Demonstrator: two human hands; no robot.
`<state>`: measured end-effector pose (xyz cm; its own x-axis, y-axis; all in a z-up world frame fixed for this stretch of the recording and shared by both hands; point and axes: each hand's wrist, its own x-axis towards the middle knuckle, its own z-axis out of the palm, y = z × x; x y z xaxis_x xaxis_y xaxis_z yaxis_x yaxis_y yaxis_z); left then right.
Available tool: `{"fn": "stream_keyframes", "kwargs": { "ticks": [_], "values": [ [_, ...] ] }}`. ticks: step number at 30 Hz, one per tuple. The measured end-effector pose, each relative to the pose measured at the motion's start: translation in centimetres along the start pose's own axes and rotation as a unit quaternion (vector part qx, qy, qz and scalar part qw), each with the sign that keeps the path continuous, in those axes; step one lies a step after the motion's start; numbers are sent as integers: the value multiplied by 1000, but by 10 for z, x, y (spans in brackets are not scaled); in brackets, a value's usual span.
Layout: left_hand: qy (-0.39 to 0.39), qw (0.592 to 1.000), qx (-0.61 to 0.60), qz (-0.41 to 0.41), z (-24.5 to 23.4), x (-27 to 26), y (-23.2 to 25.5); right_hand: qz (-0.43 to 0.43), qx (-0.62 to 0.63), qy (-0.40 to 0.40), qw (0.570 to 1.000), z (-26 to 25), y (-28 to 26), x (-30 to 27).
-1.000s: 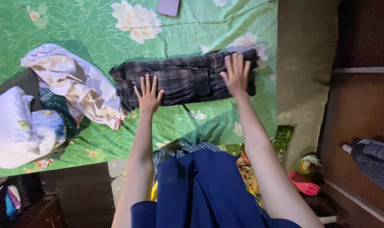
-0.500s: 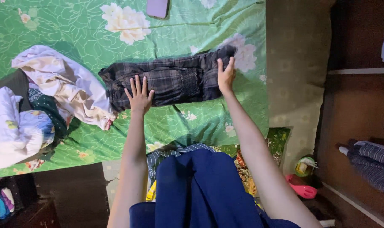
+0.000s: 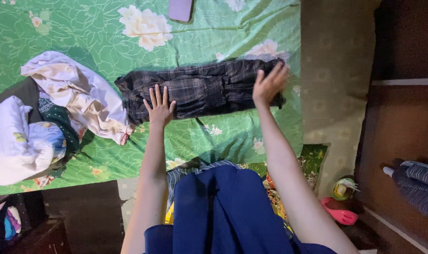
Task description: Folding clothes on a bed and placing them neatly on closet shelves.
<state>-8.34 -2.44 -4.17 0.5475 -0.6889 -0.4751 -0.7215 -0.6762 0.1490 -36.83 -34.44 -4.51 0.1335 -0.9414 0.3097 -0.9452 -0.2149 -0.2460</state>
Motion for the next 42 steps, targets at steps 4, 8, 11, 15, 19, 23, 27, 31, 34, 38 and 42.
{"fn": "stream_keyframes", "kwargs": {
  "ticks": [4,8,11,15,19,23,27,31,34,38,42],
  "values": [
    [-2,1000,1,9,1,0,-1,-231,70,-31,970,3,-47,-24],
    [4,1000,8,-4,5,2,-1,-444,120,-135,878,-8,-74,-52],
    [-2,1000,4,-3,1,1,0,-464,117,-201,854,5,-49,-59],
    [-10,1000,1,-5,5,3,-3,-383,19,-275,882,-15,-1,-35],
    [-13,1000,6,-8,1,2,0,-347,9,-267,899,-29,27,-20],
    [-7,1000,3,1,-1,0,0,-226,26,-222,948,-15,36,-19],
    [24,1000,-3,13,-3,-3,-1,87,19,-179,980,27,58,-34],
    [61,998,-8,24,-12,-13,4,179,57,-269,944,39,43,-25],
    [100,994,-8,35,-13,-19,0,198,31,-221,954,55,45,-24],
    [133,990,-23,37,-10,-28,-13,228,112,-240,937,80,62,-21],
    [143,989,-30,29,1,-40,-42,200,112,-246,942,90,76,-21]
  ]
}}
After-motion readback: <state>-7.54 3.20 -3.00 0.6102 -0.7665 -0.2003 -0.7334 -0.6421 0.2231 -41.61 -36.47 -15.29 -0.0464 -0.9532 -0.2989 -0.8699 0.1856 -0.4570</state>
